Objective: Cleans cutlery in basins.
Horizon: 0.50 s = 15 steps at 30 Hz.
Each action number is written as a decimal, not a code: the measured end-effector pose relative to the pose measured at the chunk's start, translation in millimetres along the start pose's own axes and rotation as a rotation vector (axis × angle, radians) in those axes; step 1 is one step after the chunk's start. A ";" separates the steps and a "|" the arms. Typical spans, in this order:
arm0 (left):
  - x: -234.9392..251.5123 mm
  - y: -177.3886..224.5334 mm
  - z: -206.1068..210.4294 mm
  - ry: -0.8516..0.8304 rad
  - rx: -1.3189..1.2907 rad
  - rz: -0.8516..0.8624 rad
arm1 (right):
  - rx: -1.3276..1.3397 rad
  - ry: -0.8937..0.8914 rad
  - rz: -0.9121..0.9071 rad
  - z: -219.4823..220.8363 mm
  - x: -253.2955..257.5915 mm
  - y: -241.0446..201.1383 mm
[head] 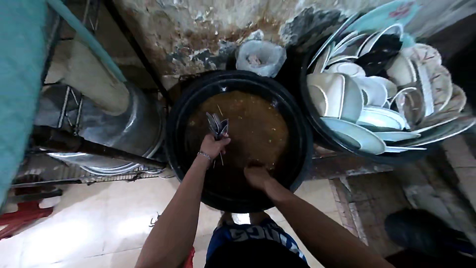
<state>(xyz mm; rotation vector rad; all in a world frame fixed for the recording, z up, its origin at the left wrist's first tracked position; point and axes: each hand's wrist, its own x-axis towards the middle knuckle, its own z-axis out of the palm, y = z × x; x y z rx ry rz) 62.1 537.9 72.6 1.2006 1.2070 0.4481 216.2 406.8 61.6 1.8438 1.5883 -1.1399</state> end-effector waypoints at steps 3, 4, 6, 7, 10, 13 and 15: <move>-4.6 2.5 -4.2 -0.003 0.046 -0.002 | 0.123 0.069 -0.012 6.6 6.5 -10.2; -6.1 4.4 -7.0 0.005 0.059 -0.010 | 0.223 0.083 -0.027 5.1 11.3 -5.9; -8.5 3.5 -15.8 0.027 0.061 -0.025 | 0.439 0.075 -0.080 -6.0 12.2 5.1; -8.5 0.6 -21.2 0.024 0.053 -0.026 | 0.497 0.084 -0.105 -14.0 9.3 9.5; -9.1 -5.3 -30.9 -0.009 0.119 0.003 | 0.643 0.114 -0.160 -39.7 -5.6 20.3; -10.7 -5.8 -23.8 -0.055 0.118 0.049 | 0.631 0.191 -0.203 -61.2 -10.8 33.4; -14.3 -4.7 -16.2 -0.119 0.121 0.069 | 0.592 0.219 -0.227 -77.7 -14.3 39.3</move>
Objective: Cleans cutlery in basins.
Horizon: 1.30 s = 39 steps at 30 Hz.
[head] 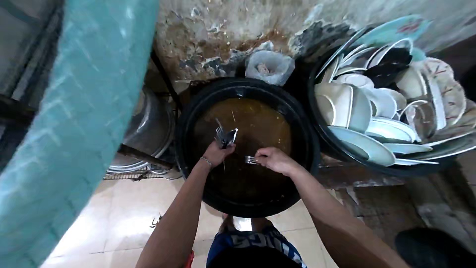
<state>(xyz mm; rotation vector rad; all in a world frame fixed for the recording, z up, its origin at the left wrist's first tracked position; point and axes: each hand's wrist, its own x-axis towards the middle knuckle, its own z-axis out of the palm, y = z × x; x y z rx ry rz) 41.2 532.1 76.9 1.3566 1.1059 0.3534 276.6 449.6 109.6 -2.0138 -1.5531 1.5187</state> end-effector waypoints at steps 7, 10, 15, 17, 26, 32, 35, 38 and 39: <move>20.8 -3.0 31.3 -0.102 0.235 0.032 | 0.422 0.019 -0.115 -45.4 13.7 -18.4; 27.4 -8.0 32.3 0.141 0.118 -0.048 | 0.729 0.147 -0.071 -55.2 31.7 0.8; 19.5 -19.3 12.1 0.356 -0.028 -0.185 | 1.072 0.203 -0.009 -62.5 41.0 17.9; 14.6 -22.2 8.1 0.376 -0.060 -0.208 | 1.053 0.144 -0.025 -62.8 42.9 17.8; -2.9 -25.3 8.6 0.342 -0.226 -0.241 | 0.573 0.294 0.098 -64.2 64.6 25.6; -10.6 -21.6 8.7 0.361 -0.209 -0.278 | -0.453 0.060 0.405 -22.4 60.3 78.1; -12.8 -19.4 8.0 0.364 -0.283 -0.264 | -0.618 -0.134 0.446 0.0 45.2 65.8; -14.1 -20.8 4.4 0.320 -0.221 -0.233 | -0.550 -0.205 0.389 22.1 36.9 71.1; -15.0 -21.0 4.4 0.313 -0.207 -0.222 | -0.493 -0.210 0.397 30.0 34.9 71.7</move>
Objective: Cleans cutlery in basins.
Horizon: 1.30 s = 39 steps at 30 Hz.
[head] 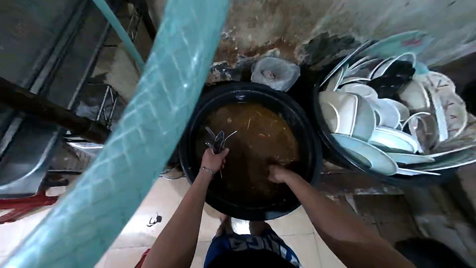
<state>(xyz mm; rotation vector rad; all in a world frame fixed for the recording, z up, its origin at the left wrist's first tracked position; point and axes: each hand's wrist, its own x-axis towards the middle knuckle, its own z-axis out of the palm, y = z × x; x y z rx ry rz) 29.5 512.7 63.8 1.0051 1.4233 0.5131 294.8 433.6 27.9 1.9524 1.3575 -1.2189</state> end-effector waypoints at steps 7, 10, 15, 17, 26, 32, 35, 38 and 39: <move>-0.6 3.0 2.7 -0.034 0.058 0.021 | 0.629 0.020 -0.342 11.6 -13.8 -23.3; 2.5 6.2 4.9 -0.088 0.043 0.041 | 0.786 -0.041 -0.377 -13.4 -26.3 -23.0; 5.0 20.3 19.4 -0.303 0.191 0.212 | 0.816 -0.039 -0.485 -55.6 -37.8 -18.5; 2.2 29.3 27.6 -0.426 0.292 0.155 | 0.855 0.007 -0.503 -68.4 -41.6 -20.7; 8.0 16.9 35.7 -0.344 0.229 -0.005 | 1.330 0.106 -0.554 -58.3 -24.5 2.3; 5.6 9.1 20.1 -0.149 -0.005 0.038 | 1.625 0.026 -0.735 -52.6 -15.9 16.2; 5.3 7.4 22.4 -0.112 -0.030 0.036 | 1.738 0.058 -0.759 -53.6 -13.5 14.1; 6.5 2.4 26.2 -0.118 -0.071 0.059 | 1.773 0.107 -0.734 -56.1 -12.8 14.6; 6.0 1.4 27.2 -0.118 -0.079 0.065 | 1.750 0.122 -0.725 -56.8 -12.9 14.8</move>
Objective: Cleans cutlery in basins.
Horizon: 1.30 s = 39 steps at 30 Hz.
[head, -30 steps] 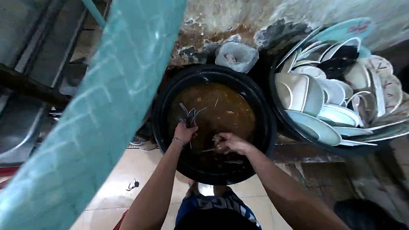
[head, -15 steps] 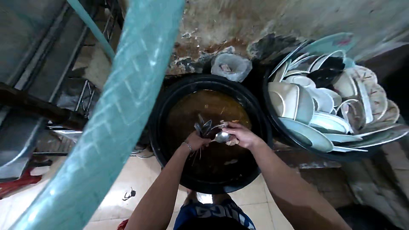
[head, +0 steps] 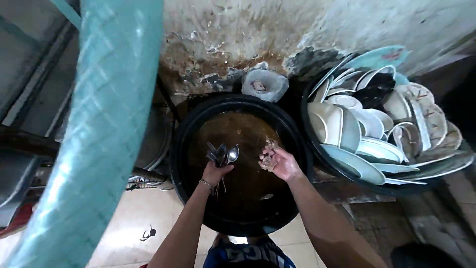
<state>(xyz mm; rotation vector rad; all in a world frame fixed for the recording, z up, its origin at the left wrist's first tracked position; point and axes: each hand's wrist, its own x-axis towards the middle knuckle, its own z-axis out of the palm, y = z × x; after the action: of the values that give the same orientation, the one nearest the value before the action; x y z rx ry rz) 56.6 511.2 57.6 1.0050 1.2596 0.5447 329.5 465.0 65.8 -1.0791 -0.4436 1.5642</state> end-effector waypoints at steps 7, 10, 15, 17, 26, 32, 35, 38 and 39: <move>-18.0 0.1 0.3 0.051 0.036 -0.064 | 0.021 -0.116 -0.007 -9.5 17.1 4.0; -20.1 -3.6 -2.7 0.078 0.017 -0.062 | -0.029 -0.103 -0.012 -4.8 27.2 7.3; -20.8 -6.3 -6.9 0.131 -0.101 -0.087 | -0.486 0.158 0.110 12.2 42.2 -2.0; -22.7 -0.9 -4.7 0.167 -0.190 -0.130 | -0.859 0.290 0.145 16.1 55.1 1.8; -38.7 6.4 -12.5 0.243 -0.328 -0.123 | -1.482 0.120 0.398 70.9 102.3 51.0; -44.3 8.3 -23.9 0.274 -0.332 -0.032 | -1.228 -0.061 0.292 91.7 91.1 93.6; -39.9 10.2 -26.2 0.297 -0.307 -0.004 | -1.223 -0.154 0.245 94.8 82.7 85.6; -33.3 14.4 -30.3 0.314 -0.278 0.025 | -0.949 -0.149 0.196 88.8 68.3 59.2; -29.6 15.8 -30.8 0.317 -0.262 0.026 | -0.855 -0.150 0.195 87.5 62.0 48.4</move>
<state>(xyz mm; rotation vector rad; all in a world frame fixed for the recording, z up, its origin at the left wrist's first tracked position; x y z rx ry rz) 22.3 504.7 87.0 0.7339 1.4104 0.8904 233.1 530.4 48.8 -1.6821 -1.2092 1.6617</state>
